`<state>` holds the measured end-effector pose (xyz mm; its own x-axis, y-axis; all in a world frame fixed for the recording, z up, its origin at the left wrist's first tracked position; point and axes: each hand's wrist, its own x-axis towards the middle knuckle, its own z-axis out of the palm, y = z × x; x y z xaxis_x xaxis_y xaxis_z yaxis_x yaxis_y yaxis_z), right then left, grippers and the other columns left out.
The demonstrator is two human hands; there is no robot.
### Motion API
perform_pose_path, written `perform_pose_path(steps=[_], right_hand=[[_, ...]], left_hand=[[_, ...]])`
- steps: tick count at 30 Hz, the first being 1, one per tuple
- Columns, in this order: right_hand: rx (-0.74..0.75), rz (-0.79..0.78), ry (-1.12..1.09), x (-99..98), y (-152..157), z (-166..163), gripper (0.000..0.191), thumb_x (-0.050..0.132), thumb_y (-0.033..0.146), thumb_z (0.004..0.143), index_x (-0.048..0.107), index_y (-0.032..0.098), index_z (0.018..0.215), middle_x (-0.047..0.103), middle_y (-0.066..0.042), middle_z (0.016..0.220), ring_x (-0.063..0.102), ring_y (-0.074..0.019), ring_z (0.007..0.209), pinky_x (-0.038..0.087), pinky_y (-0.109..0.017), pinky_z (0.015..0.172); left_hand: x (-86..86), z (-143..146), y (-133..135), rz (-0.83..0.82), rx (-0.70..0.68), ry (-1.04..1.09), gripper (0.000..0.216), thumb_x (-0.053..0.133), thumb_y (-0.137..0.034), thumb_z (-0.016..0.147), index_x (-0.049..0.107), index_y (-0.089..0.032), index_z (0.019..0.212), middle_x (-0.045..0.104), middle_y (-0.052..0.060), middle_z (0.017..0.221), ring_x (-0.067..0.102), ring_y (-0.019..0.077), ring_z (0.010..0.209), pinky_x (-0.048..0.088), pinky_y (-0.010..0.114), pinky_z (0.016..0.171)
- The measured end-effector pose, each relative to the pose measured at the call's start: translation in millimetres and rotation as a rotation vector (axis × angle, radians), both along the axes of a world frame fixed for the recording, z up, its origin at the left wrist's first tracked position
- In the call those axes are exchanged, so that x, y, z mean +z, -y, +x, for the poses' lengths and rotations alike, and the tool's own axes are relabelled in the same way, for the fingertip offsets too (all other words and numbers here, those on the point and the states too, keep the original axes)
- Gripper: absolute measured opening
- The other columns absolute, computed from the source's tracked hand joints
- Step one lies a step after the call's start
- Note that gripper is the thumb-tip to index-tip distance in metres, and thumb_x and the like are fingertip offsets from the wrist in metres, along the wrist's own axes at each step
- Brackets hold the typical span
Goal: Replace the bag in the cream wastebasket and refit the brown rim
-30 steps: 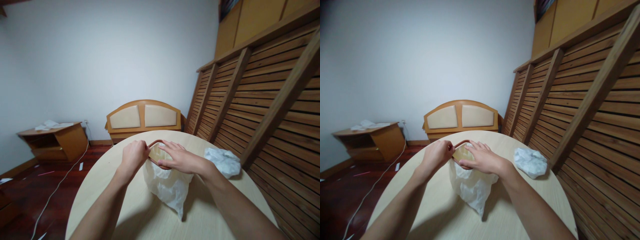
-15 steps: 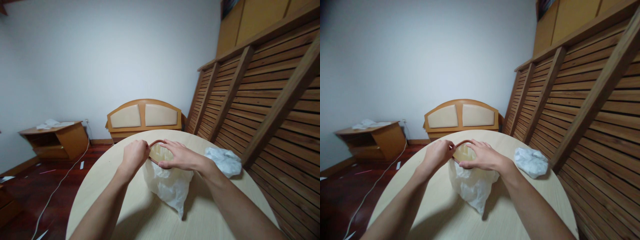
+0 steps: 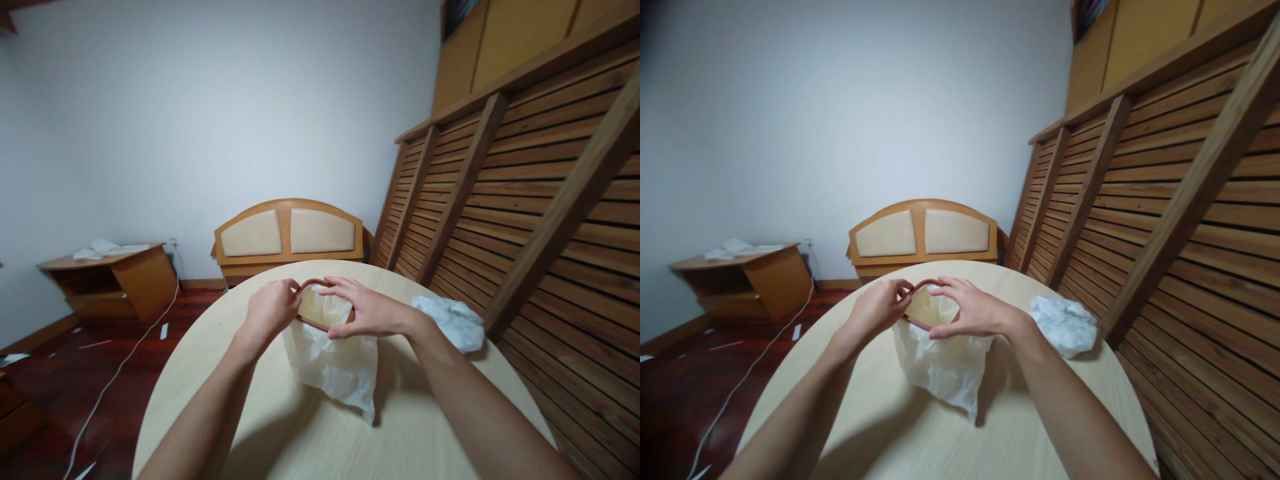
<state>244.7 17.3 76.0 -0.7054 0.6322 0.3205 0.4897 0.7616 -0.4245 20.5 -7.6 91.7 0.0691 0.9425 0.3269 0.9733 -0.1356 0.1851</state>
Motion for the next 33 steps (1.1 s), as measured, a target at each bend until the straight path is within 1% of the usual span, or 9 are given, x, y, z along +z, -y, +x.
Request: perform_pose_path(steps=[3, 9, 11, 14, 17, 21, 23, 29, 33], right_hand=[[0.032, -0.070, -0.003, -0.2, 2.5, 1.4, 0.093, 0.077, 0.062, 0.073, 0.042, 0.025, 0.151, 0.031, -0.011, 0.162, 0.028, -0.0305, 0.149, 0.023, -0.048, 0.123], [0.061, -0.114, 0.044, -5.1, -1.8, 3.7, 0.105, 0.079, 0.062, 0.071, 0.029, 0.028, 0.157, 0.021, -0.010, 0.166, 0.015, -0.0317, 0.153, 0.016, -0.052, 0.124], [0.047, -0.136, 0.069, -6.9, -3.1, 3.9, 0.112, 0.078, 0.064, 0.070, 0.024, 0.024, 0.159, 0.018, -0.013, 0.167, 0.012, -0.0319, 0.154, 0.014, -0.052, 0.124], [-0.033, -0.183, 0.094, -8.9, -3.4, 2.7, 0.121, 0.078, 0.067, 0.068, 0.018, 0.016, 0.160, 0.012, -0.019, 0.167, 0.008, -0.0339, 0.154, 0.011, -0.053, 0.125], [-0.074, -0.195, 0.070, -9.4, -2.4, 0.7, 0.124, 0.080, 0.066, 0.065, 0.019, 0.016, 0.160, 0.014, -0.021, 0.166, 0.012, -0.0363, 0.153, 0.014, -0.054, 0.124], [-0.034, -0.152, 0.036, -8.2, -0.9, -1.3, 0.119, 0.080, 0.064, 0.067, 0.020, 0.019, 0.160, 0.022, -0.019, 0.164, 0.020, -0.0359, 0.151, 0.019, -0.055, 0.123], [-0.026, -0.138, 0.033, -7.9, -0.5, -2.2, 0.116, 0.079, 0.064, 0.068, 0.021, 0.021, 0.159, 0.024, -0.018, 0.164, 0.021, -0.0353, 0.151, 0.019, -0.054, 0.123], [-0.069, -0.142, 0.073, -8.1, 0.6, -5.8, 0.117, 0.077, 0.068, 0.068, 0.024, 0.016, 0.158, 0.023, -0.020, 0.164, 0.020, -0.0359, 0.151, 0.019, -0.055, 0.123], [-0.030, -0.085, 0.030, -5.7, 2.5, -7.8, 0.106, 0.075, 0.067, 0.070, 0.032, 0.022, 0.155, 0.035, -0.016, 0.159, 0.031, -0.0339, 0.147, 0.025, -0.054, 0.121]], left_hand=[[1.9, 1.2, 1.7, 0.005, 0.018, 0.004, 0.027, 0.053, -0.029, 0.090, 0.074, -0.026, 0.107, 0.077, 0.006, 0.100, 0.071, 0.0234, 0.096, 0.050, 0.028, 0.078], [2.5, 0.4, -0.5, -0.019, -0.018, 0.092, 0.032, 0.049, -0.031, 0.091, 0.074, -0.025, 0.109, 0.077, 0.007, 0.099, 0.072, 0.0218, 0.089, 0.048, 0.026, 0.070], [0.5, -0.5, -2.5, -0.028, -0.033, 0.097, 0.033, 0.048, -0.030, 0.091, 0.074, -0.025, 0.110, 0.077, 0.007, 0.097, 0.072, 0.0218, 0.087, 0.048, 0.026, 0.068], [-1.6, -0.7, -4.5, -0.028, -0.027, 0.074, 0.033, 0.049, -0.031, 0.090, 0.075, -0.026, 0.110, 0.077, 0.007, 0.099, 0.072, 0.0229, 0.089, 0.049, 0.027, 0.070], [-0.6, 0.4, -3.8, -0.036, 0.004, 0.042, 0.033, 0.050, -0.031, 0.090, 0.075, -0.025, 0.110, 0.077, 0.008, 0.101, 0.072, 0.0237, 0.094, 0.051, 0.028, 0.076], [2.1, 2.3, -0.8, -0.040, 0.040, -0.024, 0.033, 0.048, -0.030, 0.090, 0.076, -0.026, 0.108, 0.077, 0.009, 0.102, 0.072, 0.0254, 0.097, 0.052, 0.030, 0.079], [2.4, 2.7, 0.5, -0.042, 0.053, -0.048, 0.033, 0.048, -0.028, 0.090, 0.076, -0.027, 0.108, 0.077, 0.009, 0.103, 0.072, 0.0263, 0.097, 0.053, 0.031, 0.080], [-0.6, 1.0, -0.1, -0.020, 0.049, -0.098, 0.032, 0.048, -0.030, 0.091, 0.076, -0.027, 0.107, 0.077, 0.010, 0.105, 0.071, 0.0277, 0.101, 0.053, 0.033, 0.082], [-1.4, -1.4, -2.1, -0.051, 0.024, -0.111, 0.030, 0.048, -0.025, 0.090, 0.076, -0.024, 0.101, 0.077, 0.011, 0.102, 0.072, 0.0260, 0.098, 0.052, 0.032, 0.081]])
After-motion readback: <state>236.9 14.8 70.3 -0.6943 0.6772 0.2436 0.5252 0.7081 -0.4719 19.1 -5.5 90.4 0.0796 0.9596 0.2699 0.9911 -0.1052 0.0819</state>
